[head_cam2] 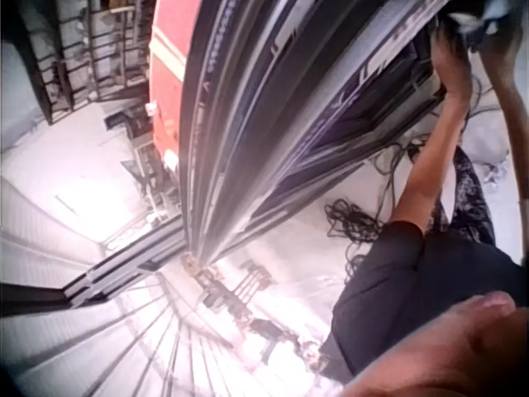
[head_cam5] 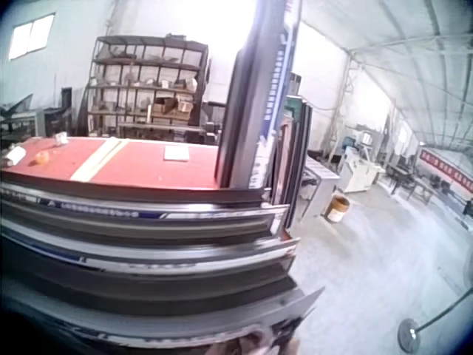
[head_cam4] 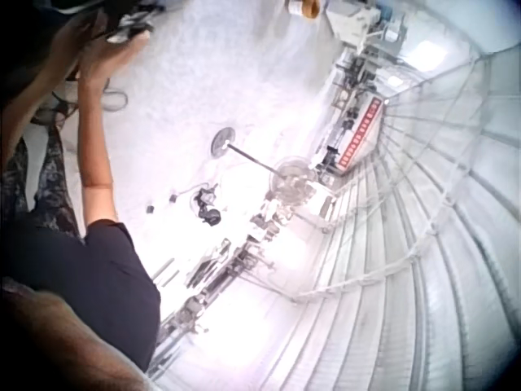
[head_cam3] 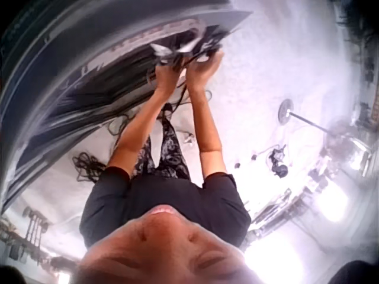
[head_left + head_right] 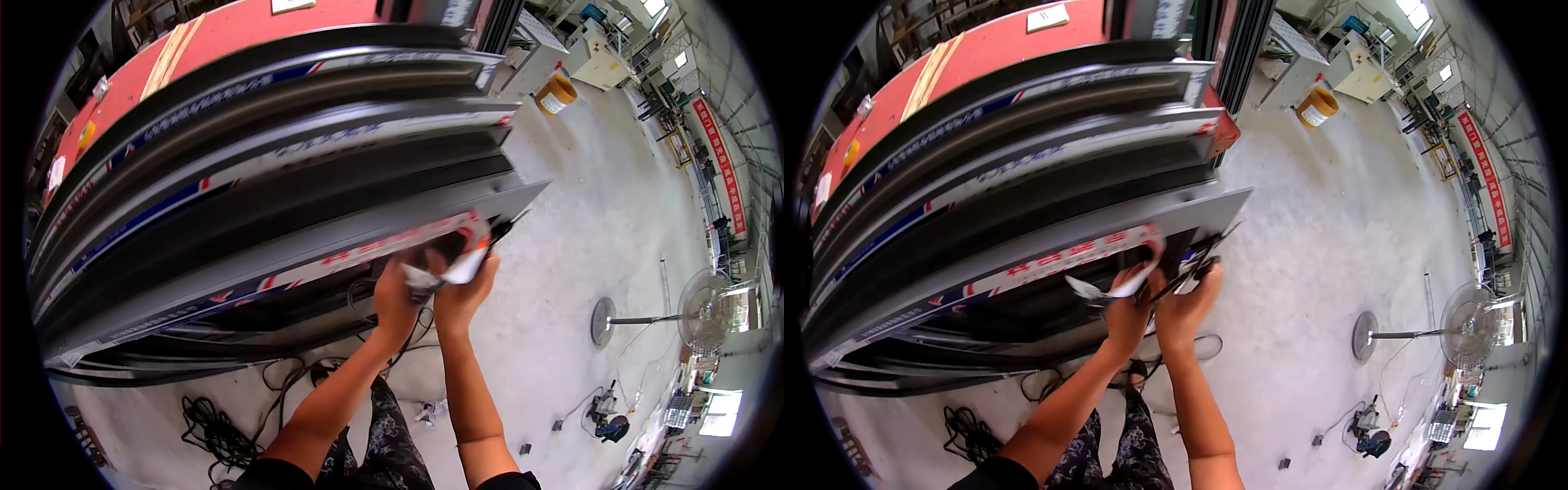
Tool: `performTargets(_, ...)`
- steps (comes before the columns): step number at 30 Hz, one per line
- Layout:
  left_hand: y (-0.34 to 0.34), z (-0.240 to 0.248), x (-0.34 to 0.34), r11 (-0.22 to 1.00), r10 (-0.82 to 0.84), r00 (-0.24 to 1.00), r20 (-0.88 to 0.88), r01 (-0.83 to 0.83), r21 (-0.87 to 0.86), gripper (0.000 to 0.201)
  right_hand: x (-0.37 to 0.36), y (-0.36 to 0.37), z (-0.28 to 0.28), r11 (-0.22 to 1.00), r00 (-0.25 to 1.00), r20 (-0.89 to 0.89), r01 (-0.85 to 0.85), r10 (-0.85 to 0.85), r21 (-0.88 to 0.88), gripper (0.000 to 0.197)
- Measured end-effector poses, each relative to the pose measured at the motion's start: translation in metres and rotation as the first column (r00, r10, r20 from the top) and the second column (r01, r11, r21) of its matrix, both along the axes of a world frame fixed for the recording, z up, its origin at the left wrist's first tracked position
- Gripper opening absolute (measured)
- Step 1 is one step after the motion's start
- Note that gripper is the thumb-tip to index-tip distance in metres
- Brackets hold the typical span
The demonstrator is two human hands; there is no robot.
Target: The person picks up a pair of scissors and carries them to a pile of rubber seal stripping on the floor. They take a length of the stripping to a stack of window frames, cut a segment with the scissors, and press it into the frame grooves by hand.
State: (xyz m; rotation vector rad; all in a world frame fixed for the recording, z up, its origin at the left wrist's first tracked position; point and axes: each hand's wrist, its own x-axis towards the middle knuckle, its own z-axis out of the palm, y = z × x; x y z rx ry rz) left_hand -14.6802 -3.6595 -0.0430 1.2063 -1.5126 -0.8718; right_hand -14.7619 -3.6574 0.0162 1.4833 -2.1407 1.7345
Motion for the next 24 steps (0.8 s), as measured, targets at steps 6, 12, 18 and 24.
performTargets(6,-0.006,0.012,0.006,0.984,-0.077,0.979,-0.187,0.105,0.144,0.025,0.022,-0.020,-0.003,0.980,0.977,0.068,0.201,-0.201,0.009,0.059)
performTargets(12,-0.020,0.013,0.012,0.987,-0.095,0.995,0.029,0.098,-0.127,0.011,0.027,-0.039,-0.011,0.914,0.911,-0.077,0.405,-0.406,-0.024,0.061)
performTargets(18,-0.024,0.004,0.017,0.984,-0.126,0.988,0.085,0.136,-0.116,0.011,0.041,-0.041,0.008,0.914,0.908,-0.112,0.397,-0.405,-0.085,0.047)
performTargets(24,-0.025,0.005,0.020,0.983,-0.103,0.991,0.082,0.114,-0.142,0.009,0.050,-0.042,0.039,0.914,0.893,-0.205,0.374,-0.401,-0.160,0.058)
